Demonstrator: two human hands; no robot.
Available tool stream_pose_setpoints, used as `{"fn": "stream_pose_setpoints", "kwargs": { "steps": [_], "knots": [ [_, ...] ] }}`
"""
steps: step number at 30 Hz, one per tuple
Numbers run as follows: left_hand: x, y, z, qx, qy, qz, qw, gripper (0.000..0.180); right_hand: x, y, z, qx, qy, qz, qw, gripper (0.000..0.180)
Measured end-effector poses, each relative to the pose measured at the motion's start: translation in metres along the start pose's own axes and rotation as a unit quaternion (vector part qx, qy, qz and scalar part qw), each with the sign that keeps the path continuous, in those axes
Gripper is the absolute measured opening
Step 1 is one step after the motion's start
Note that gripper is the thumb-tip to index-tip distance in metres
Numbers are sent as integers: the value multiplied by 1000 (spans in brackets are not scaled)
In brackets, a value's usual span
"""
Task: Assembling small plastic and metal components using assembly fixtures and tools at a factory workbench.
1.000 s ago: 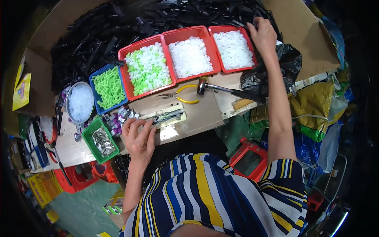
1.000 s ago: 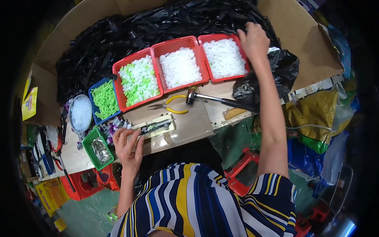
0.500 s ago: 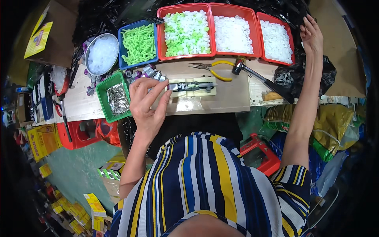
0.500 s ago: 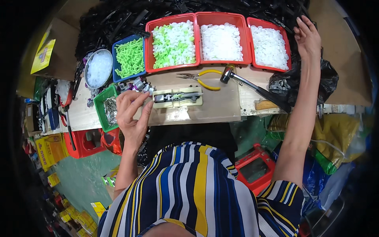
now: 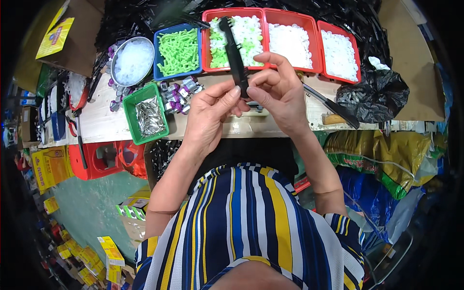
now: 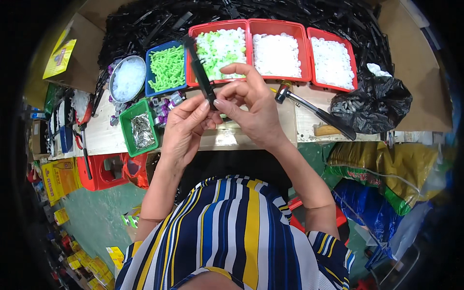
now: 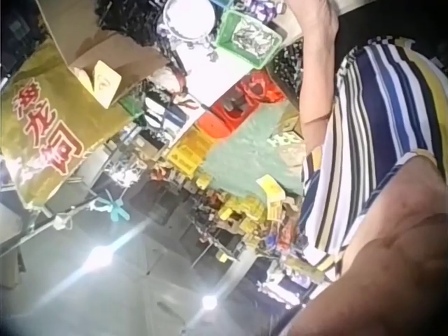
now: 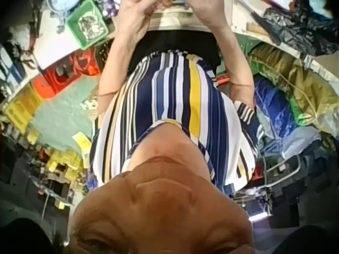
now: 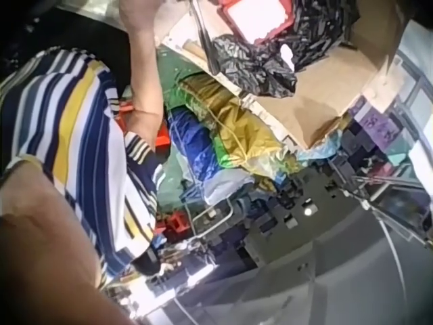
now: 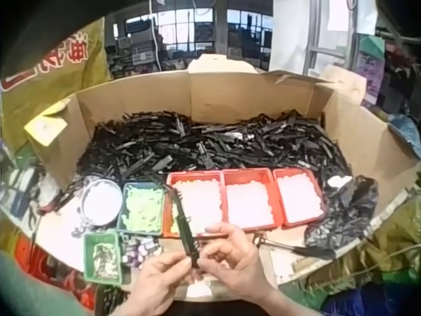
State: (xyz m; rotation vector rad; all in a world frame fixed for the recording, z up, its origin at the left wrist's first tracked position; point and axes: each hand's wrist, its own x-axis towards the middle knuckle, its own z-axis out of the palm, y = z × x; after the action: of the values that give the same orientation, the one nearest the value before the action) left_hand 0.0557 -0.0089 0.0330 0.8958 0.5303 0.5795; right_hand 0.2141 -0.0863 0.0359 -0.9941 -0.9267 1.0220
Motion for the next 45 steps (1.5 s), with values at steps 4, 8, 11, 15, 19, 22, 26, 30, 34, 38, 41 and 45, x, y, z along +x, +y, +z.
{"fn": "stream_pose_setpoints", "kwargs": {
  "steps": [4,8,11,15,19,22,26,30,34,38,41,45],
  "knots": [
    [-8,-1,-11,5,40,-10,999,15,-3,0,-4,-238,-18,-13,971,51],
    [-6,5,-27,33,14,-46,998,14,0,-7,-11,-428,46,-182,884,47],
    [-6,13,-27,38,-7,-77,996,15,4,-18,-21,-486,-1,-236,842,56],
    [-1,11,-37,67,-83,-97,990,16,9,-24,-26,-572,-76,-255,776,68],
    [0,13,-38,53,-87,-95,990,17,19,-29,-32,-574,-77,-256,774,61],
    [2,21,-32,-16,-85,-82,993,17,19,-34,-47,-549,-44,-259,793,51],
    [9,17,-44,12,-108,-68,992,16,10,-42,-63,-556,34,-187,809,34],
    [8,17,-54,349,-17,54,936,15,9,-52,-115,-607,63,-166,774,25],
    [4,36,-47,579,-14,155,801,11,10,-72,-184,-655,176,-139,721,21],
    [10,32,-41,680,-4,272,681,13,19,-96,-259,-717,282,-88,631,17],
    [13,30,-36,690,-14,260,676,14,34,-102,-301,-759,318,0,568,26],
    [13,26,-28,695,-20,275,664,15,50,-89,-312,-759,317,68,565,32]
  ]
}}
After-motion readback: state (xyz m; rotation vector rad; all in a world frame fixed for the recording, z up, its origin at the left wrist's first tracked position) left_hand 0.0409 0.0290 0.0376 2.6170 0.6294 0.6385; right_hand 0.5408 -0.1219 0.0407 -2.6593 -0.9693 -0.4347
